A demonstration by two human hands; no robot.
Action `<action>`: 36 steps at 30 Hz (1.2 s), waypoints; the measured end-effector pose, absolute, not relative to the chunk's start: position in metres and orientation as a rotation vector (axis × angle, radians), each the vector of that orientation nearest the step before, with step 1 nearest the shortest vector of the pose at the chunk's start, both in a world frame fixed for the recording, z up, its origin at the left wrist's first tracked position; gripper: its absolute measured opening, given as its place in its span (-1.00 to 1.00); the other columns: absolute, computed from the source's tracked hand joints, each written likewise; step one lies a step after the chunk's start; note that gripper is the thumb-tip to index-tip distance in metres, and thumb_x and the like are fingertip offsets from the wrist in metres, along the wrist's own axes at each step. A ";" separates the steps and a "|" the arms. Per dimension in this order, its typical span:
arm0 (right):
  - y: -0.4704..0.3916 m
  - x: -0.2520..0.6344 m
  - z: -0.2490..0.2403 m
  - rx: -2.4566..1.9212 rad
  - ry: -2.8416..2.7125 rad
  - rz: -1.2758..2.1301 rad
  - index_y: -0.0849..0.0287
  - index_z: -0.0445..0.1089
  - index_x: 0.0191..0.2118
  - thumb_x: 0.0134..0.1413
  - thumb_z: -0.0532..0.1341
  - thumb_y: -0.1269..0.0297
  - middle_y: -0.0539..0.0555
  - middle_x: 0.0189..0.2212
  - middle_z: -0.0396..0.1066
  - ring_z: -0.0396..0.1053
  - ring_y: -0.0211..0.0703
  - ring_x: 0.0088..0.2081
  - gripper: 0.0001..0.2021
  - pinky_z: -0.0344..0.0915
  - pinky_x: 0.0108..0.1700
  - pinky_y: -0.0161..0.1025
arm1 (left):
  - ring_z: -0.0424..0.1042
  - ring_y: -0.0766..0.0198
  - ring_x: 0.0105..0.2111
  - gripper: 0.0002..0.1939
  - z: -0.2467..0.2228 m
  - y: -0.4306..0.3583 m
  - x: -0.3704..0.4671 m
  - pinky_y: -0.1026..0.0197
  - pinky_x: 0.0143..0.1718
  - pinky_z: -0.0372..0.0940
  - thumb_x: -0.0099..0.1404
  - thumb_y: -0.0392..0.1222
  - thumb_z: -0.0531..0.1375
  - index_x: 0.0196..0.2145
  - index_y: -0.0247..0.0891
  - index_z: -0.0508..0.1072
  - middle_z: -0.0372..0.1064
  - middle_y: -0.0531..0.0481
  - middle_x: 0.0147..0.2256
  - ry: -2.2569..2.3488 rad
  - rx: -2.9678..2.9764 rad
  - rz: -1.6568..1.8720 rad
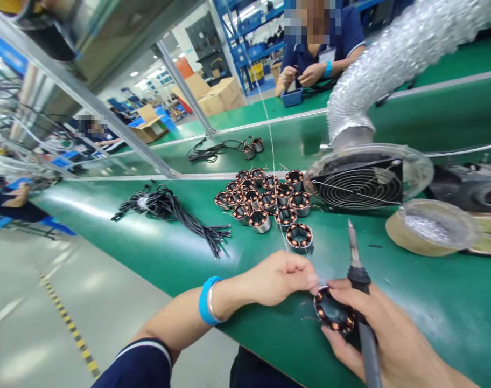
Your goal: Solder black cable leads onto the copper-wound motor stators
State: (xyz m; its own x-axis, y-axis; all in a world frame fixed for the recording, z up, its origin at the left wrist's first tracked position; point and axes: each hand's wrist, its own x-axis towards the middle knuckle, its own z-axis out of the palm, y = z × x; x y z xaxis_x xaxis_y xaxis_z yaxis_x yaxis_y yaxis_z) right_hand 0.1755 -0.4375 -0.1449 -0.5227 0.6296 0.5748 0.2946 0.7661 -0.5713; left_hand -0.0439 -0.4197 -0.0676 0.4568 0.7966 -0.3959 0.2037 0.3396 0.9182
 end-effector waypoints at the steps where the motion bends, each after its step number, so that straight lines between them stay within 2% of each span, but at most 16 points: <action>1: -0.437 0.175 -0.145 -0.696 -2.131 0.524 0.06 0.24 0.10 -0.01 0.32 0.27 0.21 -0.11 0.45 0.51 0.12 -0.17 -0.48 0.55 -0.27 -0.02 | 0.25 0.40 -0.42 -0.75 -0.067 -0.419 -0.040 0.35 -0.28 0.18 0.34 -0.29 0.11 -0.52 -0.33 0.38 0.31 0.08 -0.48 1.082 1.175 0.533; 3: -0.438 0.173 -0.142 -0.690 -2.125 0.543 0.07 0.22 0.12 -0.01 0.33 0.29 0.19 -0.12 0.45 0.50 0.09 -0.16 -0.46 0.53 -0.23 -0.05 | 0.25 0.40 -0.42 -0.72 -0.062 -0.421 -0.037 0.35 -0.28 0.18 0.36 -0.26 0.08 -0.51 -0.33 0.39 0.31 0.08 -0.47 1.123 1.226 0.562; 4: -0.438 0.172 -0.138 -0.681 -2.123 0.553 0.08 0.20 0.12 0.00 0.32 0.32 0.18 -0.12 0.44 0.49 0.06 -0.17 -0.45 0.52 -0.21 -0.07 | 0.22 0.41 -0.45 -0.72 -0.059 -0.424 -0.039 0.36 -0.34 0.16 0.36 -0.21 0.10 -0.50 -0.32 0.39 0.28 0.10 -0.50 1.145 1.286 0.547; 7: -0.440 0.167 -0.126 -0.662 -2.131 0.577 0.13 0.16 0.11 0.03 0.27 0.37 0.18 -0.13 0.43 0.46 -0.02 -0.19 -0.49 0.48 -0.20 -0.12 | -0.03 0.44 -0.60 -0.69 -0.051 -0.431 -0.055 0.34 -0.57 -0.09 0.22 0.01 0.26 -0.47 -0.30 0.39 0.03 0.22 -0.65 1.177 1.460 0.348; 10: -0.440 0.163 -0.118 -0.673 -2.118 0.552 0.17 0.14 0.09 0.03 0.25 0.37 0.18 -0.15 0.43 0.43 -0.03 -0.18 -0.52 0.46 -0.19 -0.14 | -0.15 0.45 -0.63 -0.67 -0.047 -0.434 -0.072 0.29 -0.60 -0.21 0.21 0.04 0.27 -0.47 -0.30 0.40 -0.11 0.25 -0.69 1.189 1.539 0.184; 13: -0.441 0.161 -0.116 -0.673 -2.109 0.539 0.19 0.15 0.07 0.03 0.24 0.37 0.19 -0.16 0.43 0.42 -0.03 -0.18 -0.53 0.44 -0.18 -0.15 | -0.10 0.43 -0.62 -0.66 -0.049 -0.434 -0.074 0.30 -0.58 -0.16 0.28 0.04 0.18 -0.45 -0.32 0.42 -0.04 0.21 -0.66 1.182 1.500 0.229; 16: -0.442 0.160 -0.117 -0.687 -2.103 0.518 0.20 0.16 0.06 0.02 0.25 0.36 0.18 -0.19 0.43 0.40 -0.05 -0.23 -0.54 0.43 -0.22 -0.16 | 0.03 0.40 -0.57 -0.56 -0.054 -0.432 -0.062 0.31 -0.53 -0.07 0.20 0.17 0.20 -0.50 -0.32 0.41 0.11 0.13 -0.62 1.137 1.321 0.420; 19: -0.440 0.160 -0.116 -0.710 -2.084 0.498 0.20 0.18 0.04 0.01 0.26 0.35 0.15 -0.25 0.42 0.37 -0.09 -0.29 -0.55 0.42 -0.28 -0.18 | 0.06 0.39 -0.55 -0.49 -0.057 -0.431 -0.053 0.31 -0.50 -0.06 0.12 0.26 0.23 -0.52 -0.32 0.39 0.13 0.11 -0.61 1.098 1.168 0.517; 22: -0.439 0.161 -0.115 -0.691 -2.064 0.498 0.20 0.17 0.04 0.01 0.26 0.35 0.13 -0.26 0.42 0.36 -0.10 -0.29 -0.55 0.42 -0.27 -0.18 | -0.01 0.42 -0.56 -0.49 -0.056 -0.434 -0.060 0.32 -0.52 -0.10 0.16 0.26 0.23 -0.47 -0.33 0.41 0.09 0.14 -0.61 1.118 1.232 0.450; 26: -0.439 0.162 -0.114 -0.692 -2.065 0.507 0.18 0.17 0.04 0.00 0.26 0.35 0.15 -0.24 0.41 0.37 -0.08 -0.26 -0.54 0.43 -0.26 -0.18 | -0.17 0.46 -0.63 -0.53 -0.054 -0.439 -0.073 0.29 -0.59 -0.22 0.16 0.19 0.28 -0.40 -0.36 0.46 -0.09 0.23 -0.68 1.126 1.309 0.228; 33: -0.438 0.160 -0.115 -0.704 -2.051 0.495 0.18 0.17 0.04 0.01 0.24 0.36 0.15 -0.24 0.42 0.39 -0.08 -0.26 -0.55 0.44 -0.24 -0.17 | -0.12 0.44 -0.61 -0.51 -0.061 -0.448 -0.065 0.27 -0.58 -0.22 0.17 0.20 0.26 -0.42 -0.39 0.53 -0.01 0.17 -0.66 1.016 1.201 0.271; 36: -0.433 0.168 -0.109 -0.630 -2.089 0.458 0.20 0.17 0.06 0.06 0.21 0.29 0.20 -0.18 0.43 0.42 -0.04 -0.20 -0.57 0.46 -0.18 -0.13 | -0.12 0.43 -0.62 -0.58 -0.054 -0.447 -0.068 0.28 -0.58 -0.20 0.25 0.12 0.22 -0.31 -0.34 0.58 -0.04 0.18 -0.65 1.076 1.405 0.131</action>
State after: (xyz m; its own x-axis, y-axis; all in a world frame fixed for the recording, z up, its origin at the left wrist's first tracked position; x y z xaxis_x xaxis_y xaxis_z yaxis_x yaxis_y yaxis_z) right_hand 0.1677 -0.4332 -0.1094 -0.4834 0.5895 0.6471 0.2647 0.8031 -0.5338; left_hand -0.0677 -0.4471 -0.0541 0.5511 0.6497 -0.5236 0.5051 0.2398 0.8291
